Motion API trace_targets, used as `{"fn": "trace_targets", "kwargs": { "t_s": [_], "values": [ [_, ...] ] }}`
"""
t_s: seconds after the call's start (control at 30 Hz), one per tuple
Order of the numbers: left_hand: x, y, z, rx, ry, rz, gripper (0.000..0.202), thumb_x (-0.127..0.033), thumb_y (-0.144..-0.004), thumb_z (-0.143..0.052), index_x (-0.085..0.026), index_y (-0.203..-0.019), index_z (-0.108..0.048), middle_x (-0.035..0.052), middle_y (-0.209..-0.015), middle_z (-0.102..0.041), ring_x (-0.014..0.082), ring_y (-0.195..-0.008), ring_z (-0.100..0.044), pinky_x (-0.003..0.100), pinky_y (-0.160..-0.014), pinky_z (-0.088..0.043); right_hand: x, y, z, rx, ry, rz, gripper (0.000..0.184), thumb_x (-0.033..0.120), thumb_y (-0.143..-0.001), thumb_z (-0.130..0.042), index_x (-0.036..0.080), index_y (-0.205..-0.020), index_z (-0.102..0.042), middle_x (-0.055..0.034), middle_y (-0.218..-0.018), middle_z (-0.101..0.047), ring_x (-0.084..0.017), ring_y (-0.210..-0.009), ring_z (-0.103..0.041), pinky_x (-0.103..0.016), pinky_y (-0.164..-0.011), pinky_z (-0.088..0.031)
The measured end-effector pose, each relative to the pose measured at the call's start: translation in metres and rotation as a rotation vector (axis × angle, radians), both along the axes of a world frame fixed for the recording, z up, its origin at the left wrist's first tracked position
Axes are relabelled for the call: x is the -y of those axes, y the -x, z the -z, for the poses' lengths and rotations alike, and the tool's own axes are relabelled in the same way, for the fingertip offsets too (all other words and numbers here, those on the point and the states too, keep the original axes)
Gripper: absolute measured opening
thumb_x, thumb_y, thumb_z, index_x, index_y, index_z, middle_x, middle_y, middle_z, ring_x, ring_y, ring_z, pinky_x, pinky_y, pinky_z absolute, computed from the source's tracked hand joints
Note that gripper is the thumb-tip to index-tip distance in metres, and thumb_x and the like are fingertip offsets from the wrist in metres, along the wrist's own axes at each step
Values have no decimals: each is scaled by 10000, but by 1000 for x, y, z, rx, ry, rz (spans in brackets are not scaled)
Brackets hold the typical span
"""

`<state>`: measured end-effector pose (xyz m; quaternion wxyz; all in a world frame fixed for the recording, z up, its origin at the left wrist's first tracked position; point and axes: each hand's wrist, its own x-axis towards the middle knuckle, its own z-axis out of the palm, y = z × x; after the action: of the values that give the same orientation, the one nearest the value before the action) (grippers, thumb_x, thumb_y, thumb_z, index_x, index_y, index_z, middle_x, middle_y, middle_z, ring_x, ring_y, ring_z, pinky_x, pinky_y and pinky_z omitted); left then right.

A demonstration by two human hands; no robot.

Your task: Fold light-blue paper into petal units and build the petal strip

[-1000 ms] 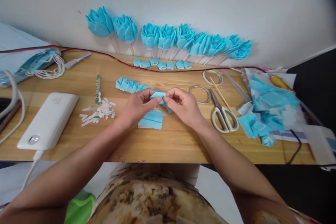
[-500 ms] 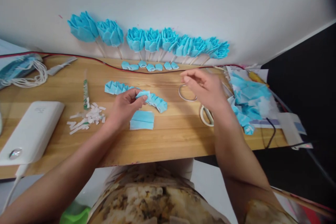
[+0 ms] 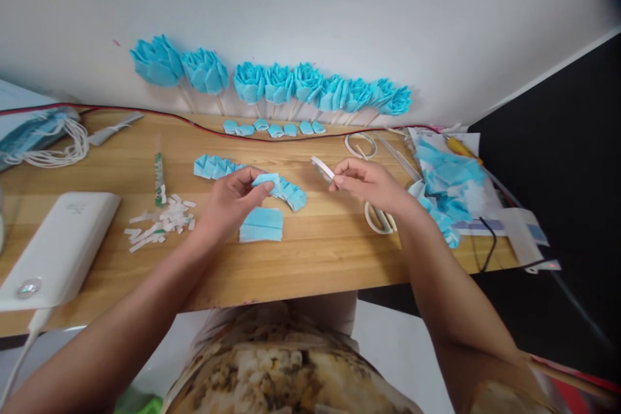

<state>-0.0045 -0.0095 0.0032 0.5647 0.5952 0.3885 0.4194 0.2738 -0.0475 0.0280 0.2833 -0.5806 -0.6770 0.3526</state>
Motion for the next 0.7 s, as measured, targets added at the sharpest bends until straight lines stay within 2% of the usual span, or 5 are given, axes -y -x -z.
{"fn": "trace_targets", "kwargs": {
  "t_s": [0.13, 0.2, 0.43, 0.57, 0.7],
  "values": [
    [3, 2, -7, 110, -68, 32, 265, -341, -795, -756, -168, -646, -620, 104, -1185, -693, 226, -1010, -648, 284, -700, -518, -2, 21, -20, -363, 133, -113, 177, 363, -861, -675, 186, -863, -659, -6, -764, -722, -135, -734, -647, -279, -747, -485],
    [4, 4, -11, 161, -66, 79, 250, -321, -807, -757, -170, -660, -622, 104, -1268, -666, 252, -1100, -634, 296, -730, -530, -6, 33, -23, -437, 190, -182, 168, 340, -859, -685, 172, -872, -673, -7, -757, -721, -126, -715, -647, -269, -729, -489],
    [7, 11, -16, 176, -34, 217, 175, -265, -801, -784, -171, -694, -683, 33, -838, -685, 136, -776, -617, 244, -703, -480, -27, 62, -19, -560, 251, -292, 150, 284, -856, -693, 154, -926, -720, 7, -734, -712, -104, -694, -637, -236, -688, -482],
    [3, 14, -15, 393, 129, 228, 248, -322, -777, -805, -174, -655, -647, -3, -705, -614, 106, -609, -553, 240, -606, -448, -30, 64, -19, -637, 227, -258, 220, 296, -844, -693, 167, -1014, -745, 7, -748, -712, -118, -735, -642, -245, -699, -486],
    [-1, 14, -17, 568, 270, 224, 284, -343, -737, -827, -171, -652, -618, 3, -665, -591, 118, -597, -542, 239, -563, -444, -29, 63, -9, -818, 215, -231, 282, 337, -797, -719, 166, -1018, -752, 1, -748, -697, -147, -783, -648, -310, -792, -512]
  ]
}}
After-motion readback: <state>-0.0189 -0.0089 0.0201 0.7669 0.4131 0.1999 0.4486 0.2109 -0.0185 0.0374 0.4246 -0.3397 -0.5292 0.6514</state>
